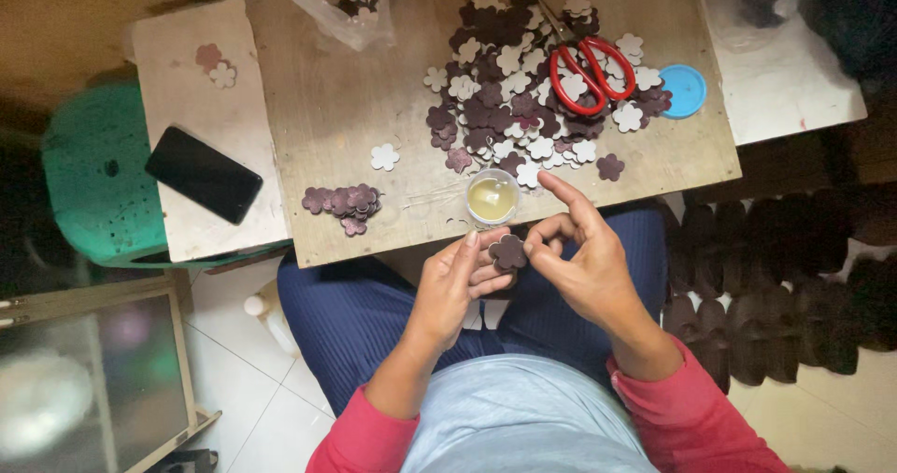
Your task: The person sits at a table and repeatedly picks up flower-shaped craft pieces, applies adhesive from a small container, and presses them together to form pairs. The person handles the pieces one at a time and places the finished pairs on the table.
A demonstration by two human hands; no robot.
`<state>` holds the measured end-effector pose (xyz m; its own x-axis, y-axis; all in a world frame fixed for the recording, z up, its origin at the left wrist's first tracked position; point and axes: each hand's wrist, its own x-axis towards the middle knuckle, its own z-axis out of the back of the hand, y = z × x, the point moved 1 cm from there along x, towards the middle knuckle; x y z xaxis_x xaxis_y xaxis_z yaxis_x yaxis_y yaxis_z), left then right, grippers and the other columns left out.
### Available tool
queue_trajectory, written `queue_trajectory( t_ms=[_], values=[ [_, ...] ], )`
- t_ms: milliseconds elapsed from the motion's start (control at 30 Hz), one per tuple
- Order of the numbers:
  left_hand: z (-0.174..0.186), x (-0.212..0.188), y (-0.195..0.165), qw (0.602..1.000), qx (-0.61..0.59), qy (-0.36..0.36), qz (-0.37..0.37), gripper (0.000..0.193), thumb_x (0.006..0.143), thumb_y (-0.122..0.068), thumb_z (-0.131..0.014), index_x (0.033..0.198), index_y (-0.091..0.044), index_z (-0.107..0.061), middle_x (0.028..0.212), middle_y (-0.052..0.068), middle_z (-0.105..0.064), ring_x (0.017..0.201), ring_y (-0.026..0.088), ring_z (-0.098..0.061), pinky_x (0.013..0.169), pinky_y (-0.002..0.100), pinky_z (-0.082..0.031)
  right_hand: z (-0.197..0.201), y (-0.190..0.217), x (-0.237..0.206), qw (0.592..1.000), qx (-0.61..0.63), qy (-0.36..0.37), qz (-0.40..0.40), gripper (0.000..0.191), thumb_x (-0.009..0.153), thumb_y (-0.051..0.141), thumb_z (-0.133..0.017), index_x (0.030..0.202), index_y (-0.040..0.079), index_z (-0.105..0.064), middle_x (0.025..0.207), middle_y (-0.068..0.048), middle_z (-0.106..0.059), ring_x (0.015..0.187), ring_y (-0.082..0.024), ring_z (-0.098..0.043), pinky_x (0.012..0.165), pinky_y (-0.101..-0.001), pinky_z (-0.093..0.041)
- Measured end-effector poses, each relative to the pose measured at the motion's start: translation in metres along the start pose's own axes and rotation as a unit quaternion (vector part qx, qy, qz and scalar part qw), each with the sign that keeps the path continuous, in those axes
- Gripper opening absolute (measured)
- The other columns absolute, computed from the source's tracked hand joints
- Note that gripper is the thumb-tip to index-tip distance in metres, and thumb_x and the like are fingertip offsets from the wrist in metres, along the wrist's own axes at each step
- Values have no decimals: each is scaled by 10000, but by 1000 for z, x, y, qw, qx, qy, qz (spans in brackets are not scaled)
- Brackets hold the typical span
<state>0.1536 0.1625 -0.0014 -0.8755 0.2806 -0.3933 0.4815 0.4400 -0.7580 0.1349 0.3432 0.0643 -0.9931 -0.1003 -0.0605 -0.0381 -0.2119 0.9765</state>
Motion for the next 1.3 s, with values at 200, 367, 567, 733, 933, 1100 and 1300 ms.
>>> queue_trajectory(
  t_ms=[200, 367, 567, 733, 933, 1100, 1300],
  values=[
    [0, 1, 3, 1000, -9, 2, -5, 517, 1075, -389, -449, 1351, 10, -627, 1119, 119, -731, 990, 183, -731, 880, 327, -606, -3, 1, 0, 999, -34, -13, 7, 789, 815, -27, -677, 1559, 62, -430, 826, 33, -662, 737, -33, -522, 678, -195, -446],
    [-1, 2, 3, 1000, -6, -6, -6, 494, 1074, -368, -461, 1339, 11, -634, 1120, 119, -732, 986, 181, -736, 876, 324, -612, -3, 4, -1, 998, -64, -14, 13, 787, 818, -19, -677, 1559, 71, -426, 816, 35, -664, 739, -29, -533, 689, -196, -461],
    [-4, 0, 4, 1000, 10, -15, -25, 408, 1042, -287, -554, 1312, 2, -654, 1123, 56, -728, 970, 109, -717, 861, 288, -615, -6, 8, -1, 995, -95, -28, -4, 789, 814, -9, -682, 1556, 89, -432, 796, 34, -660, 700, -39, -507, 630, -196, -452],
    [-8, 2, 8, 998, -2, -21, -53, 341, 989, -104, -668, 1302, 32, -657, 1071, 63, -742, 914, 79, -684, 802, 231, -581, -8, 12, -2, 995, -96, -30, 28, 796, 817, -13, -680, 1563, 81, -418, 812, 22, -668, 705, -37, -529, 650, -186, -469],
    [-8, 5, 11, 997, 10, -54, -54, 318, 977, -70, -662, 1277, 34, -667, 1058, 63, -749, 911, 78, -701, 788, 217, -579, -3, 5, -3, 995, -97, -21, 29, 791, 829, -5, -692, 1562, 70, -404, 833, 5, -682, 744, -48, -573, 701, -213, -493],
    [-5, 5, 8, 996, 5, -66, -67, 289, 980, -73, -665, 1251, 28, -674, 1055, 60, -746, 927, 79, -701, 803, 228, -596, 4, -9, 3, 999, 21, -9, 28, 743, 896, 7, -695, 1575, 22, -392, 971, -17, -693, 872, -64, -590, 810, -223, -487],
    [-10, 5, 9, 994, -16, -73, -75, 280, 967, -56, -676, 1236, 19, -688, 1069, 66, -746, 905, 88, -695, 779, 216, -596, -4, -18, 0, 1000, 29, 10, -7, 826, 839, 17, -777, 1569, 20, -390, 920, -20, -693, 829, -72, -593, 775, -231, -497]
  ],
)
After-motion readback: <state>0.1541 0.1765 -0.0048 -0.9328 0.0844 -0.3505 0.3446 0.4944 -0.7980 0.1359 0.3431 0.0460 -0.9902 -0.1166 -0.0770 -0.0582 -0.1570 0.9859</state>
